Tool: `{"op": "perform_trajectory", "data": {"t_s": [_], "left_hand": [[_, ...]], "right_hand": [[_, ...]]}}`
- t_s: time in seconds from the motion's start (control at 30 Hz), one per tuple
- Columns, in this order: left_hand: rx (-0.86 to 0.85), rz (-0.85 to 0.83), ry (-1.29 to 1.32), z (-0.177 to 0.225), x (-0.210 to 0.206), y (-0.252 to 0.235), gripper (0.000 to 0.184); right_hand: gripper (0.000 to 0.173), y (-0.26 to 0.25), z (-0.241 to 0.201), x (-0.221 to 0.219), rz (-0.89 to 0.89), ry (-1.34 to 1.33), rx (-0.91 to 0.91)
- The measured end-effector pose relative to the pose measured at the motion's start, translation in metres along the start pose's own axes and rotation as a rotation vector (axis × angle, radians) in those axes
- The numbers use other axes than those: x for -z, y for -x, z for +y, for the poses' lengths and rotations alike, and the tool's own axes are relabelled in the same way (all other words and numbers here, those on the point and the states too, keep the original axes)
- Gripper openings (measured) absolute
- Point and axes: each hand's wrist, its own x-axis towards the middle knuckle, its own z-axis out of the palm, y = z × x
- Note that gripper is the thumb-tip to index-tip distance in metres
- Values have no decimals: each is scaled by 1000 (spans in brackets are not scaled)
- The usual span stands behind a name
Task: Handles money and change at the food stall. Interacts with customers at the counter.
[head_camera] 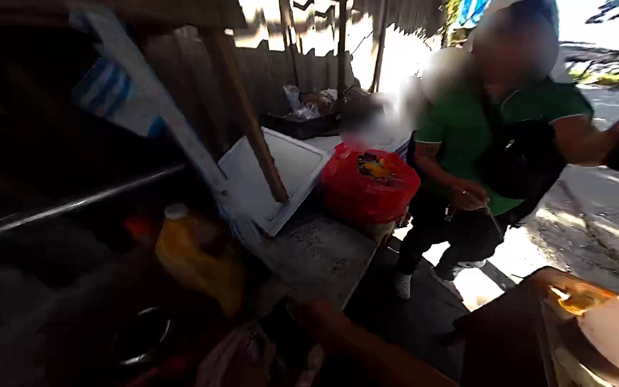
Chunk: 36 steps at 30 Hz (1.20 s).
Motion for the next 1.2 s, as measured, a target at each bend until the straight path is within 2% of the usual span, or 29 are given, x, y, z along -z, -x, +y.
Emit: {"op": "perform_trajectory", "data": {"t_s": [0.07, 0.17, 0.27, 0.33, 0.43, 0.57, 0.63, 0.73, 0.77, 0.83, 0.87, 0.93, 1.07, 1.2], "left_hand": [[141, -63, 20, 21, 6, -4, 61], [184, -103, 95, 19, 12, -11, 61], [197, -120, 71, 21, 14, -4, 66], [208, -108, 27, 20, 14, -2, 64], [208, -74, -12, 19, 14, 4, 63], [194, -13, 20, 15, 13, 13, 60], [193, 43, 144, 11, 12, 20, 48], [258, 63, 644, 18, 18, 37, 19], [290, 37, 837, 22, 20, 44, 23], [357, -24, 1145, 21, 22, 53, 48], [385, -46, 1250, 18, 21, 55, 58], [424, -36, 1371, 15, 19, 57, 67], [509, 0, 1506, 16, 16, 65, 68], [552, -24, 1668, 13, 8, 77, 69]], "right_hand": [[39, -5, -12, 14, -243, -92, -79], [38, -12, -31, 19, -349, -308, -253], [30, -15, -35, 10, -300, -572, -350], [32, -17, -36, 5, -248, -620, -341], [34, -15, -36, -2, -121, -599, -250], [38, -8, -31, -9, 63, -370, -102], [36, -3, -32, -9, 101, -313, -65], [33, -3, -28, -14, 131, -326, -45], [31, -5, -25, -16, 136, -363, -50], [27, -6, -19, -18, 134, -510, -54], [25, -6, -18, -20, 130, -605, -48], [27, -1, -23, -20, 112, -726, -16], [33, 27, -49, -24, 27, -500, 164], [23, 49, -64, -51, -36, -153, 462]]}}
